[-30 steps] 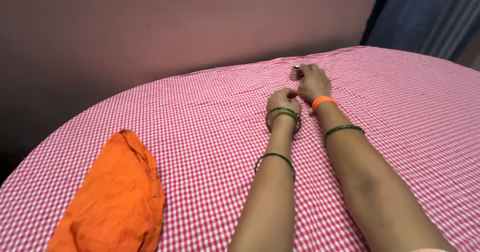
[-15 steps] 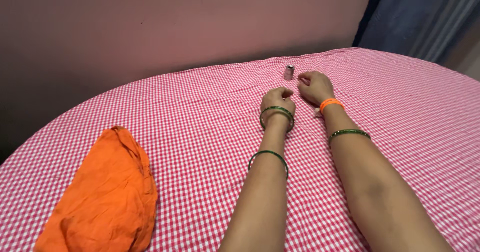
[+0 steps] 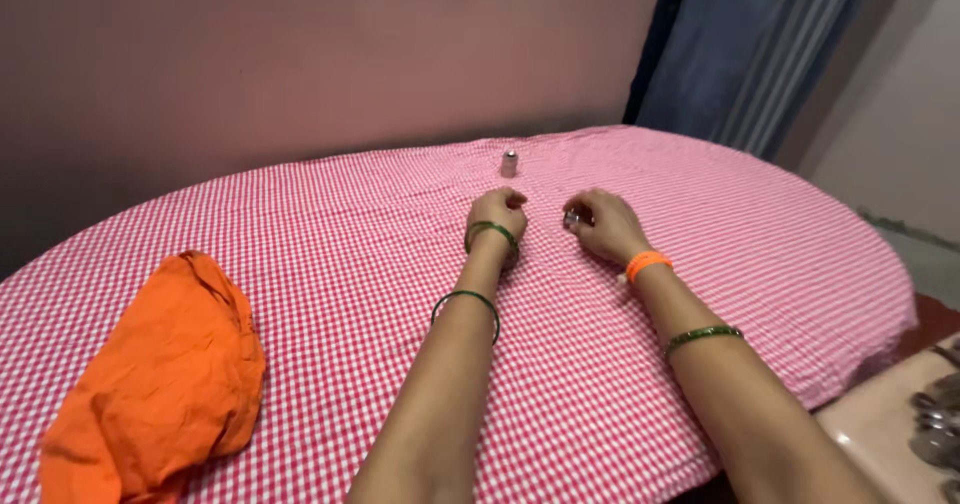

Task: The person removes a red-and-white checkered tablecloth from a round table, wipes the table surface with an orange cloth, then spreads the tablecloth back over the table. Finally, the person places several metal tools and small white objects onto the table.

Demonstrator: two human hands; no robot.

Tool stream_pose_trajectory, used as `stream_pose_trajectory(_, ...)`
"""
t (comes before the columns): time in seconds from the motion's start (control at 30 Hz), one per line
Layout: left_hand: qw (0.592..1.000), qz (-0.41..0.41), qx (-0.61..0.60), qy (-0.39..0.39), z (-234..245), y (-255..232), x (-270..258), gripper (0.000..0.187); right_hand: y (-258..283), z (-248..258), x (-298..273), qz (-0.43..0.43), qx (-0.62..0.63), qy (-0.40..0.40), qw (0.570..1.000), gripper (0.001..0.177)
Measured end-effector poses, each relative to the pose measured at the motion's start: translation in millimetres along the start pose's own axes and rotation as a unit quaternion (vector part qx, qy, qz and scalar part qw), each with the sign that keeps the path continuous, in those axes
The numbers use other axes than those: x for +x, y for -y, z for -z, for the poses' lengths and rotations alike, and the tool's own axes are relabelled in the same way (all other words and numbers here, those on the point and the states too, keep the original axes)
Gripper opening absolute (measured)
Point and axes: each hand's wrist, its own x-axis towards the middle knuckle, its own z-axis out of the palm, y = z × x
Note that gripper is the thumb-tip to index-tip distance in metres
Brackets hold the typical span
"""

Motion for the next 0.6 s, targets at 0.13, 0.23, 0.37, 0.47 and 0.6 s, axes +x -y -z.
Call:
stream_pose_trajectory(0.13,0.992,-0.044,-0.010,0.118,-21,-31,-21,0.035,-19,15,-30,-0.052,0.229,-0.005,0.972,0.033)
stream_pose_trajectory(0.23,0.982,-0.023,-0.067,0.177,-50,-65,-40,0.041,-34,30,-55,-0.062,0.347,-0.030,0.936,0.029)
stream_pose_trajectory(0.37,0.976,-0.090,-0.070,0.188,-75,-110,-72,0.041,-38,73,-114,-0.063,0.263,-0.153,0.951,0.031)
stream_pose_trajectory(0.47,0.953,-0.142,-0.132,0.233,-92,-142,-111,0.034,-31,114,-175,-0.087,0.163,-0.230,0.956,0.032)
stream_pose_trajectory(0.6,0.916,-0.240,-0.139,0.291,-145,-184,-168,0.032,-29,167,-258,-0.102,0.099,-0.268,0.953,0.036)
